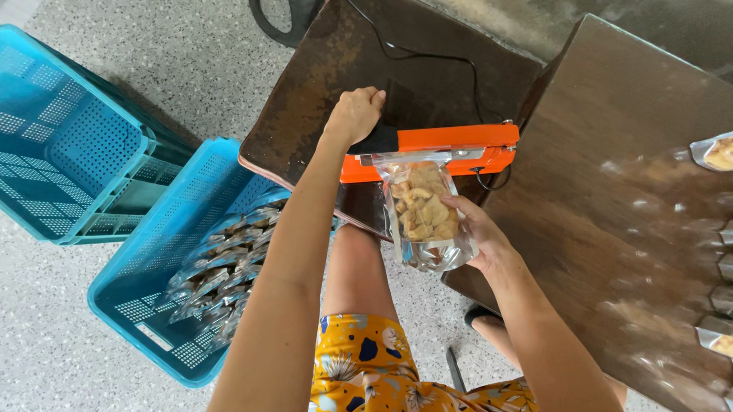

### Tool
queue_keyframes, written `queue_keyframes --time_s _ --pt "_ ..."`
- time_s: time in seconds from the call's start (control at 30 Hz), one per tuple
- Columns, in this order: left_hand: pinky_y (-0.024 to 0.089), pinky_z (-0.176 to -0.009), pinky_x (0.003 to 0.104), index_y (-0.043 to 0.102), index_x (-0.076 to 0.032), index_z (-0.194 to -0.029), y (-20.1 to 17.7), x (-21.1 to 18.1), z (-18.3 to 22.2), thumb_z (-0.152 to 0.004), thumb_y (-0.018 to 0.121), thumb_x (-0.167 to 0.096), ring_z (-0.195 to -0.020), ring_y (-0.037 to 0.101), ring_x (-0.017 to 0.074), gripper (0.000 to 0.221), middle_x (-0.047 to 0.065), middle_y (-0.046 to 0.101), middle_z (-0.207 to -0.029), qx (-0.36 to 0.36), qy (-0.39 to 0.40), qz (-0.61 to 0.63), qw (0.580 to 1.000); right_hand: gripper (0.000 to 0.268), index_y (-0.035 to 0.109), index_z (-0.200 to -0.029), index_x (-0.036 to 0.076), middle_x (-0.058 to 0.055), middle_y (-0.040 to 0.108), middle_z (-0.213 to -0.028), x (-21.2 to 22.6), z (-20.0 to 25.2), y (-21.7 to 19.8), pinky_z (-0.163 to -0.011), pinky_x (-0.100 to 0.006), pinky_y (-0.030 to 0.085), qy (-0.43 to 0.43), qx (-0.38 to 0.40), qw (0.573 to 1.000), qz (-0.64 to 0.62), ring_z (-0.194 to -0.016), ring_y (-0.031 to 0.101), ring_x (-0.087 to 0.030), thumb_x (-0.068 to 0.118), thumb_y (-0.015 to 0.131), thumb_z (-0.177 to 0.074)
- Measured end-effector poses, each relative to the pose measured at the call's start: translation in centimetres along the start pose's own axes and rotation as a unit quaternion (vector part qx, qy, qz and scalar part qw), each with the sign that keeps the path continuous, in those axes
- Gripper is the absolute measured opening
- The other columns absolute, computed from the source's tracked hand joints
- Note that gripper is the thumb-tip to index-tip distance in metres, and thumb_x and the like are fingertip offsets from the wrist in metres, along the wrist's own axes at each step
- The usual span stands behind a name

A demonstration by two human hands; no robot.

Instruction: The person repeatedly picks up open plastic bags containing snacks from a blue basket, places them into an orange handheld heat sealer, and seals the top. After sealing, the person places the finished packs into a blue basket. The process is repeated for multiple snack packs.

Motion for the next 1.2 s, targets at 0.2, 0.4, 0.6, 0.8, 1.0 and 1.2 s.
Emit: queue_keyframes --time_s 0.2,0.4,0.6,0.8,1.0,1.2 --pt "0.052 -0.090 0.053 0.071 -0.002 -0.099 -0.1 -0.1 0.1 -0.105 0.046 -0.035 -0.100 0.066 0.0462 0.042 0.022 0.072 -0.103 -0.006 0.007 0.002 1.000 0.061 0.053 -0.136 -0.008 -0.023 0.069 -0.124 -0.1 -0.2 -0.5 -0.093 -0.043 0.059 0.000 -0.004 1.000 0.010 -0.106 0.072 -0.028 0.032 0.066 -0.091" --pt "0.053 -0.089 0.053 0.071 -0.003 -0.100 -0.4 -0.5 0.4 -0.105 0.046 -0.035 -0.099 0.066 0.0465 0.041 0.023 0.073 -0.101 -0.007 0.001 -0.001 1.000 0.063 0.054 -0.135 -0.010 -0.024 0.070 -0.122 -0.4 -0.7 -1.4 -0.091 -0.042 0.060 0.006 -0.004 1.000 -0.005 -0.104 0.073 -0.029 0.033 0.067 -0.092" --pt "0.054 -0.090 0.052 0.070 -0.004 -0.104 -0.6 -0.6 0.6 -0.105 0.046 -0.036 -0.100 0.067 0.0458 0.040 0.023 0.072 -0.102 0.003 -0.020 0.000 1.000 0.064 0.054 -0.135 -0.009 -0.024 0.069 -0.125 -0.3 -0.4 -1.1 -0.093 -0.043 0.059 0.005 -0.021 1.000 0.009 -0.106 0.072 -0.029 0.034 0.067 -0.090" --pt "0.054 -0.088 0.054 0.070 -0.009 -0.108 -1.1 -1.9 1.2 -0.105 0.044 -0.037 -0.100 0.067 0.0456 0.039 0.021 0.072 -0.104 0.024 -0.030 -0.063 0.997 0.065 0.052 -0.139 -0.007 -0.023 0.067 -0.127 -0.3 -0.3 -0.4 -0.096 -0.043 0.057 0.000 0.010 1.000 0.014 -0.109 0.071 -0.028 0.035 0.066 -0.091" --pt "0.055 -0.085 0.052 0.071 -0.009 -0.108 -3.8 -5.0 1.6 -0.105 0.051 -0.034 -0.098 0.068 0.0447 0.032 0.021 0.073 -0.101 -0.017 0.028 -0.042 0.999 0.067 0.046 -0.145 -0.006 -0.023 0.064 -0.132 -1.3 -0.1 -0.7 -0.099 -0.044 0.056 -0.002 0.060 0.998 0.028 -0.113 0.069 -0.029 0.032 0.065 -0.092" --pt "0.059 -0.078 0.035 0.069 -0.006 -0.117 -9.9 -9.6 5.4 -0.104 0.062 -0.007 -0.087 0.075 0.0246 0.015 0.011 0.076 -0.098 -0.102 0.202 0.252 0.941 0.080 0.032 -0.156 0.013 -0.017 0.057 -0.144 -2.4 3.9 2.7 -0.101 -0.043 0.055 -0.023 0.112 0.984 0.139 -0.121 0.064 -0.026 0.022 0.067 -0.084"
Point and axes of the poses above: each hand's wrist, its own z-axis away from the middle knuckle, its own y-axis out of the palm, x = y × z, the point moved 6 cm from there along -z, towards the middle knuckle
